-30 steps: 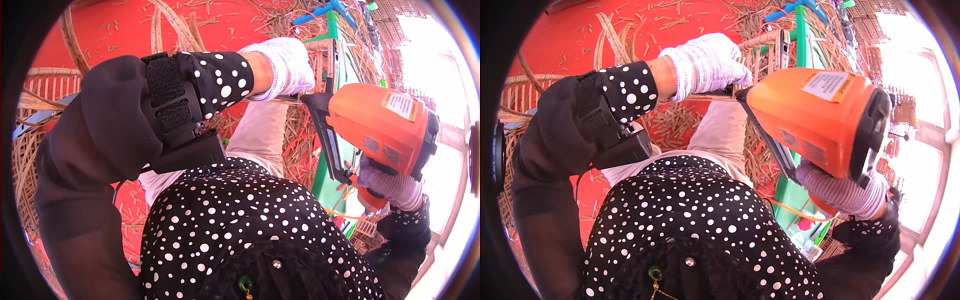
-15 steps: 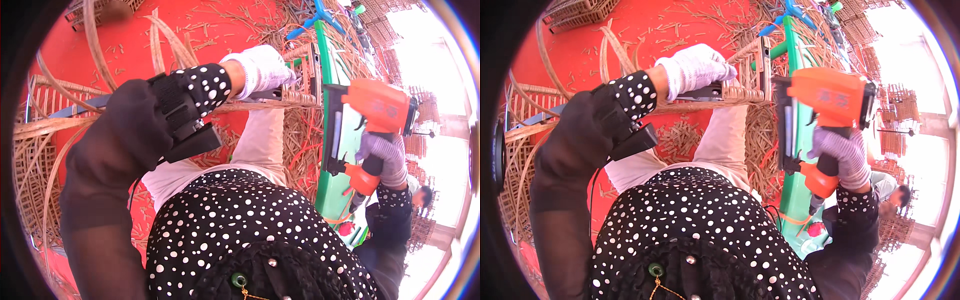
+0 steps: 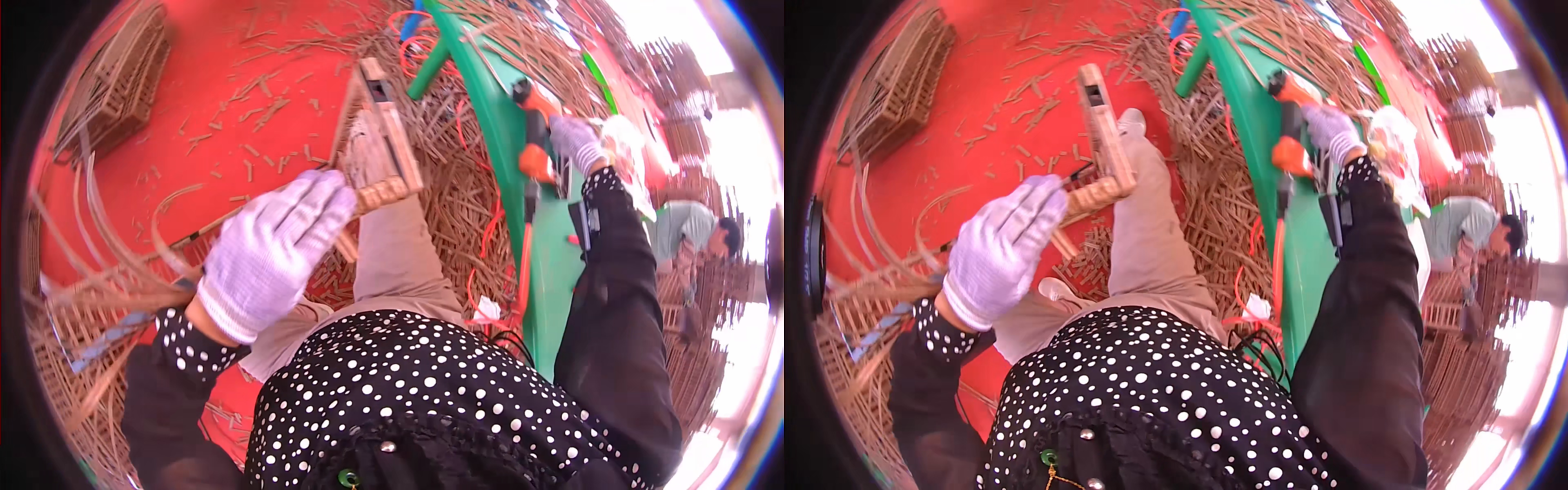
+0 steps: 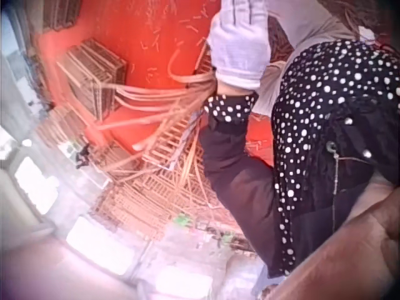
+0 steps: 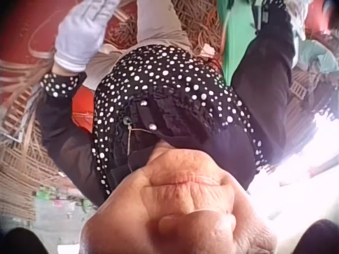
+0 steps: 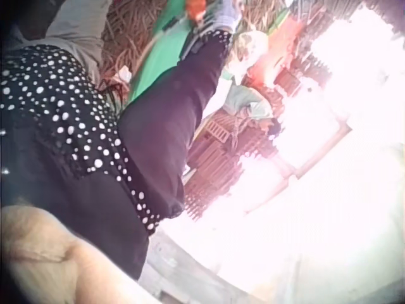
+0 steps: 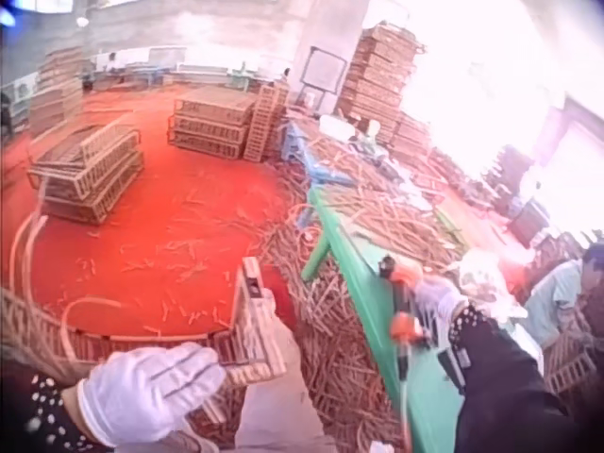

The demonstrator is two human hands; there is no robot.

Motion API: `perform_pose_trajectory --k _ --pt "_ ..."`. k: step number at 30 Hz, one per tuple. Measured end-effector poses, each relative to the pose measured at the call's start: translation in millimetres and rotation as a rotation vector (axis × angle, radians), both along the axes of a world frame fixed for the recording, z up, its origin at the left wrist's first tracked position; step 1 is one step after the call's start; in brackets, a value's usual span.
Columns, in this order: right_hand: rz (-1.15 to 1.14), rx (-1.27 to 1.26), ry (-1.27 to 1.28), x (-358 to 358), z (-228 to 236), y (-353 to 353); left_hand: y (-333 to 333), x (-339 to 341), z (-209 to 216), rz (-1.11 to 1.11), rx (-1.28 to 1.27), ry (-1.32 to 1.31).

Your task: The recorder is weaving bamboo strips onto a frame and securing them using a nail gun and pliers.

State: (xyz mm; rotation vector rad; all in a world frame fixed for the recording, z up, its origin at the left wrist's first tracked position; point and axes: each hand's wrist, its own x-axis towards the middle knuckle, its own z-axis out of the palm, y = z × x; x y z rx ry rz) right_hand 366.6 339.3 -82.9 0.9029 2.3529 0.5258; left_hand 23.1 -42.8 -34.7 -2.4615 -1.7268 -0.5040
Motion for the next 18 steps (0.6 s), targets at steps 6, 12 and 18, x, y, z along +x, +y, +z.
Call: perform_pose_trajectory --k 6,12,18 --pt "-0.629 0.063 0.199 111 43 -41 -8 0 -8 0.134 -0.004 0.18" --pt "-1.302 0.073 0.387 201 -26 -158 9 -3 1 0.083 -0.051 -0.196" --pt "-1.439 -0.021 0.582 162 -29 -147 4 -9 6 0.054 -0.079 -0.475"
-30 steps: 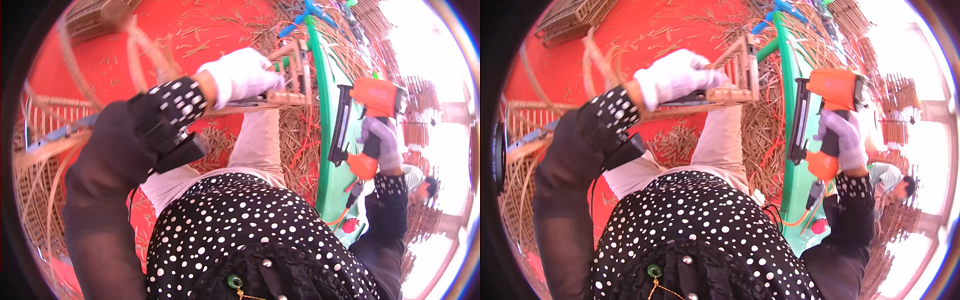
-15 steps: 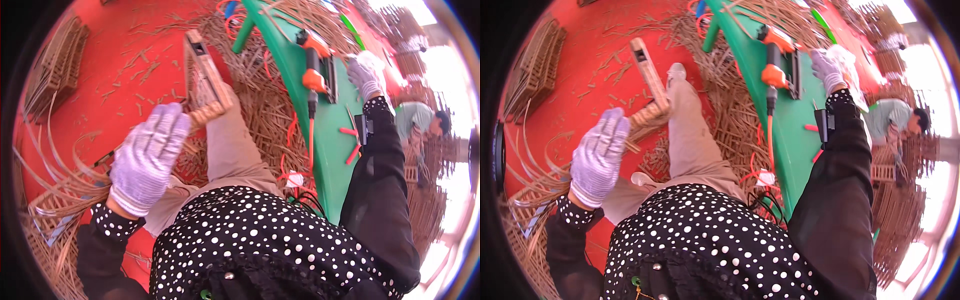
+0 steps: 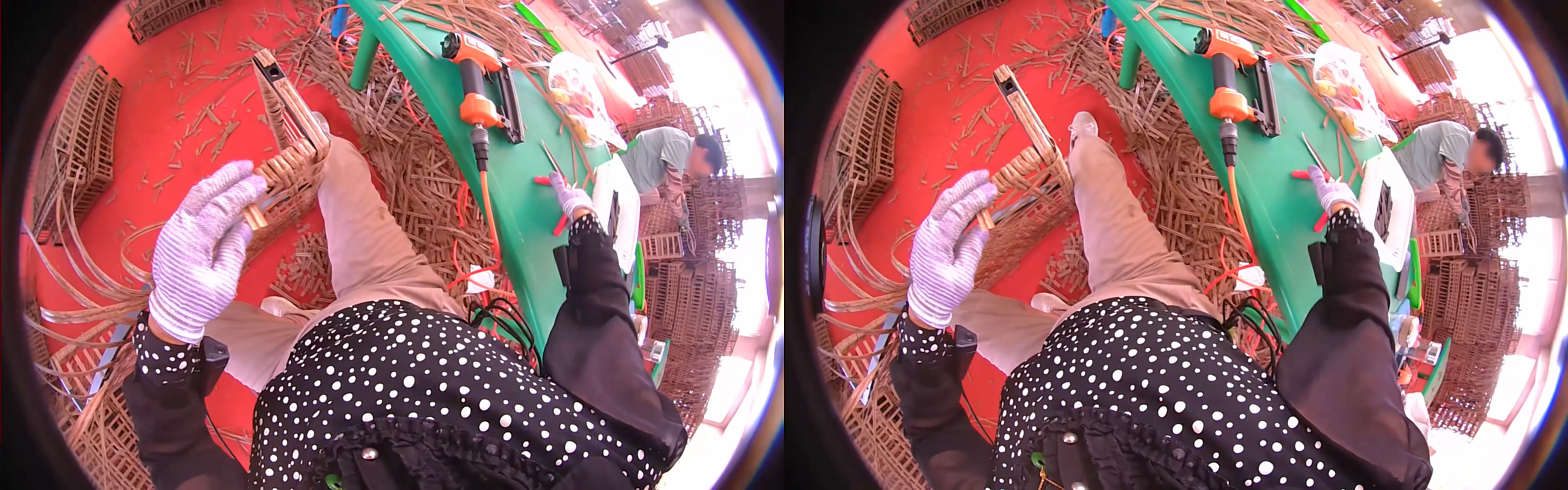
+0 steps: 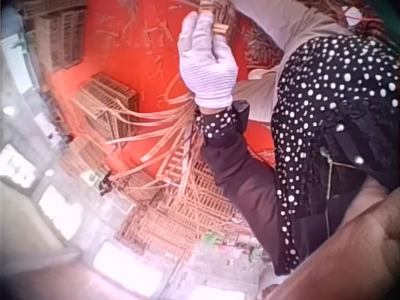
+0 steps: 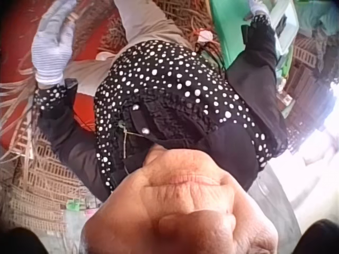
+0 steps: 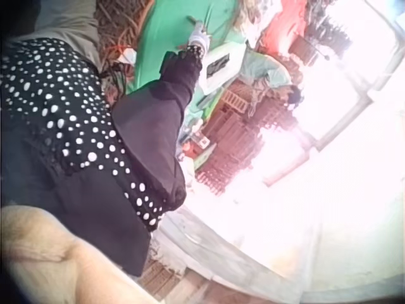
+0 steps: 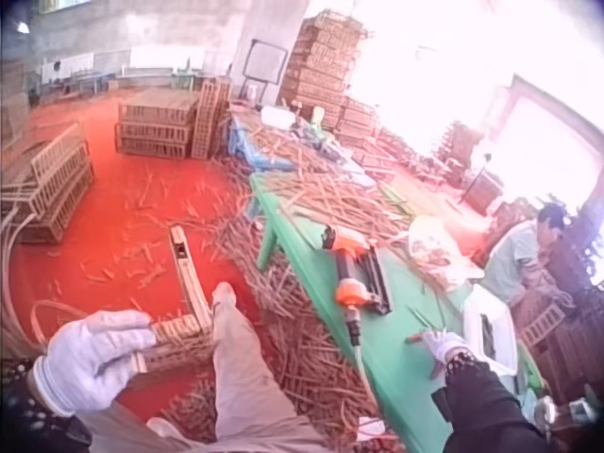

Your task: The recorder is weaving bamboo strips onto a frame and securing them using a nail gun and pliers.

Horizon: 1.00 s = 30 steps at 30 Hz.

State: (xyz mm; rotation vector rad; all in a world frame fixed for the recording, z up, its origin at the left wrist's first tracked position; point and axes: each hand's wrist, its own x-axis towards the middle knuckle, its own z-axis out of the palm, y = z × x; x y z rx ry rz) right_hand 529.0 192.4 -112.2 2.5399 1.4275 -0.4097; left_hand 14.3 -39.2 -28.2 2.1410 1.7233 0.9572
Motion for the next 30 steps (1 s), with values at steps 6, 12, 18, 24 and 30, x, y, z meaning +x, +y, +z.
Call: perform_pose_trajectory --k 6,12,18,24,30 --pt "0.553 -0.202 -0.236 116 -65 100 7 -5 9 -0.051 -0.062 -0.178" --pt "0.468 0.309 -0.145 -56 -4 27 15 -31 -1 -0.092 -0.286 -0.686" --pt "1.453 0.603 0.265 -231 96 -19 17 -25 5 0.04 -0.402 -0.878" --pt "1.905 0.437 0.04 -337 136 -64 15 -27 5 0.143 -0.392 -1.076" --pt "2.075 0.403 -0.119 -362 130 -69 14 -25 2 0.125 -0.36 -1.117"
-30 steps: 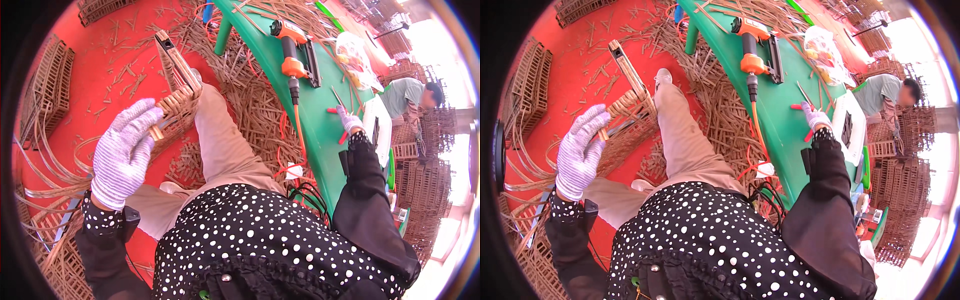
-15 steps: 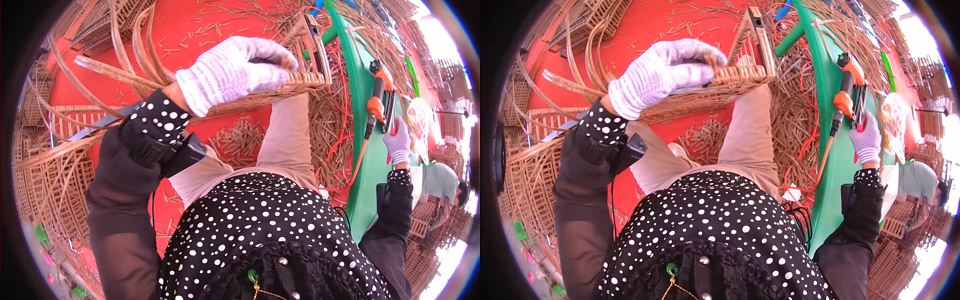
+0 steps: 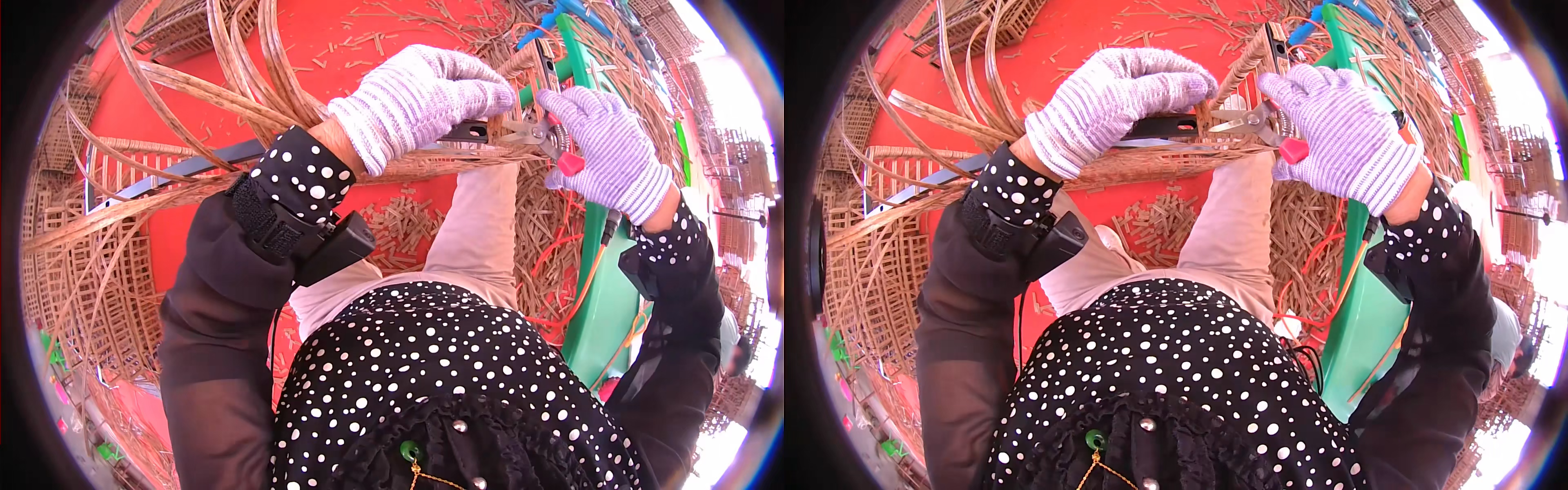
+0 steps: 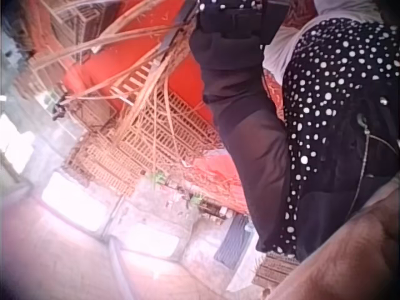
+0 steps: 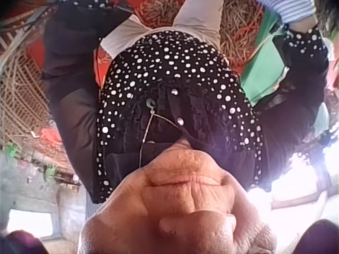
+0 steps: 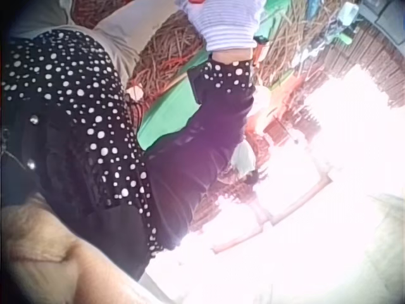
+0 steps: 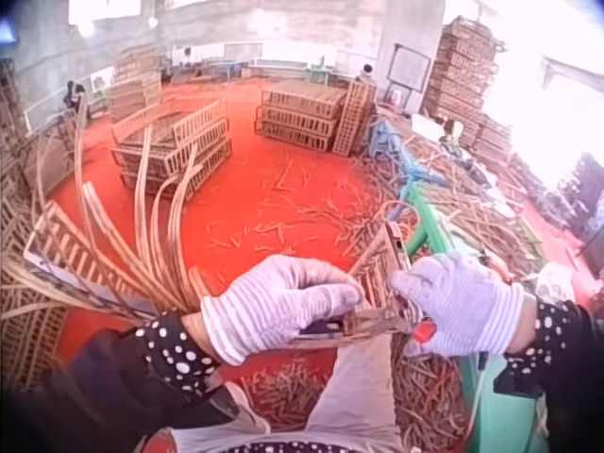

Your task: The recorder is weaving bamboo strips onto a frame and securing them using a nail gun and pliers.

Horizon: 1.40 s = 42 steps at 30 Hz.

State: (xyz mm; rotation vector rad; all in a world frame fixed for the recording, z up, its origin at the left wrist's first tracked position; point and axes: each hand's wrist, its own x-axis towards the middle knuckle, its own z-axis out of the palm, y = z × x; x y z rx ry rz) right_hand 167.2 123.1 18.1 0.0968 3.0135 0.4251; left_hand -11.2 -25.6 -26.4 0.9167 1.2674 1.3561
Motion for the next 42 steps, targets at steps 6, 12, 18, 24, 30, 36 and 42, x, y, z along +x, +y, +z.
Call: perform_pose_trajectory --k 6,12,18,24,30,36,42 --pt "0.016 -0.05 0.002 -7 1 -1 0 -1 -2 0.0 0.029 0.025" --pt "-0.054 -0.031 -0.13 -10 7 -8 1 -1 1 0.046 -0.014 0.089" --pt "-0.393 -0.265 0.334 39 -17 21 9 -12 -27 0.315 0.172 0.256" --pt "-1.293 0.024 0.025 232 -76 94 -3 -11 -13 0.161 0.36 1.37" --pt "-1.315 0.101 0.105 277 -123 106 3 -33 -12 0.106 0.26 1.573" --pt "-0.498 -0.271 0.704 120 -119 84 -10 -66 35 -0.027 -0.07 1.71" --pt "-0.15 -0.428 0.985 4 -80 32 -34 -53 57 -0.193 -0.152 1.883"
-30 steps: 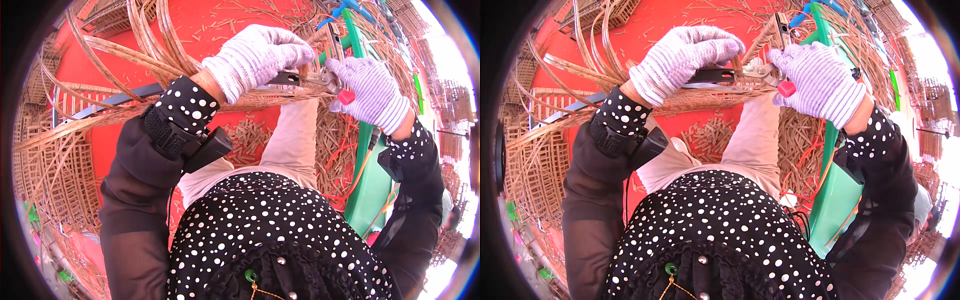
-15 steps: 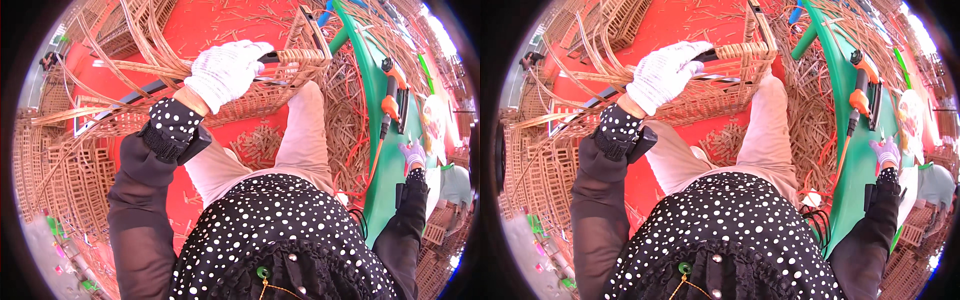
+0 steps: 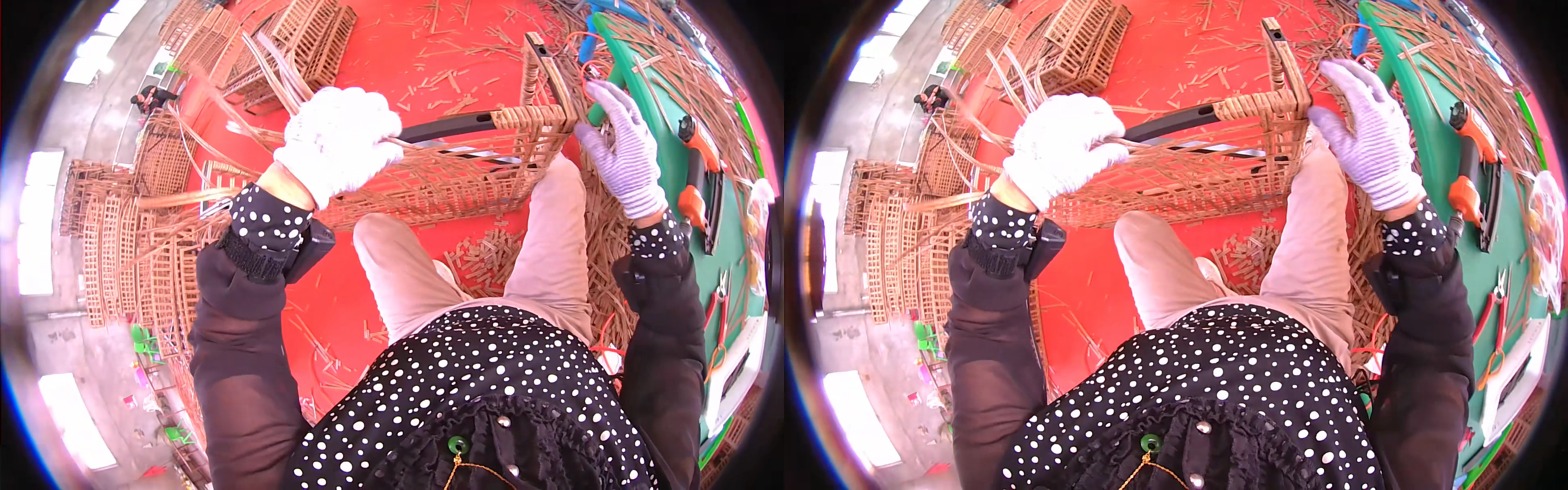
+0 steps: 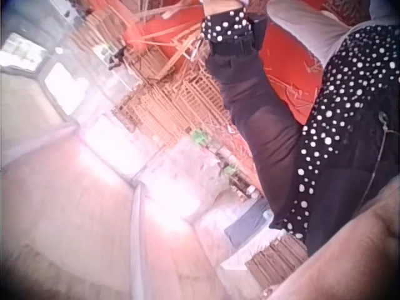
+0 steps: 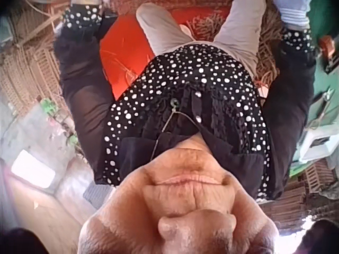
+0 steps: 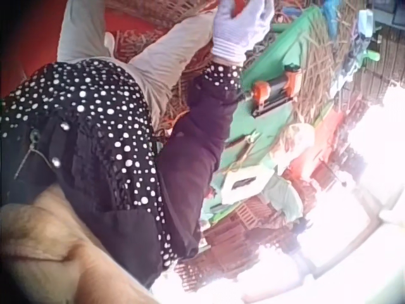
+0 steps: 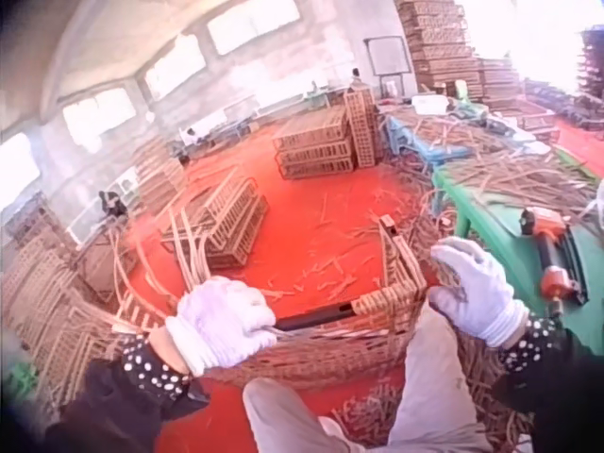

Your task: The recorder is weaving bamboo strips onto a frame and securing them using a nail gun and pliers.

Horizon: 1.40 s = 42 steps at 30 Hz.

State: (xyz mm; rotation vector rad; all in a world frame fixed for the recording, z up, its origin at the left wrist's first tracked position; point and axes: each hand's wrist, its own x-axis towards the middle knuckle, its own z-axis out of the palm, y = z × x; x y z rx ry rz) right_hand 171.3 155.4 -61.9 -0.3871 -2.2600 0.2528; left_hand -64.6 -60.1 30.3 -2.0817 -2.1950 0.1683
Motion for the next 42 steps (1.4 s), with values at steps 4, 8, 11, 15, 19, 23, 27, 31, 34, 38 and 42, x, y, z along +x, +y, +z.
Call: perform_pose_trajectory --k 4,8,11,15,19,23,27,31,34,38,42 --pt "0.084 0.041 0.023 -20 6 -15 7 -3 -9 -0.171 0.109 0.094" --pt "0.132 0.127 0.042 -26 19 -28 52 24 5 -0.478 0.288 0.217" --pt "0.312 -0.313 -0.009 -32 40 -59 82 72 8 -0.515 0.36 0.246" --pt "0.461 -0.893 0.26 -48 19 -59 85 49 8 -0.491 0.909 0.294" --pt "0.597 -0.862 0.198 -47 25 -44 48 34 -33 0.061 0.722 -0.167" --pt "1.055 -1.636 0.572 -79 21 -39 58 46 -69 0.122 0.255 -0.19" --pt "1.12 -1.882 0.623 -30 26 -31 59 47 -68 0.149 0.208 -0.327" --pt "0.527 -1.536 0.675 -46 63 -103 43 62 -78 0.105 0.352 -0.32" --pt "0.169 -1.54 0.635 -53 74 -113 42 72 -85 0.149 0.375 -0.346" --pt "0.333 -1.559 0.567 -44 80 -118 24 82 -88 0.168 0.39 -0.295" --pt "0.136 -1.463 0.588 -47 94 -136 17 87 -91 0.135 0.474 -0.325"
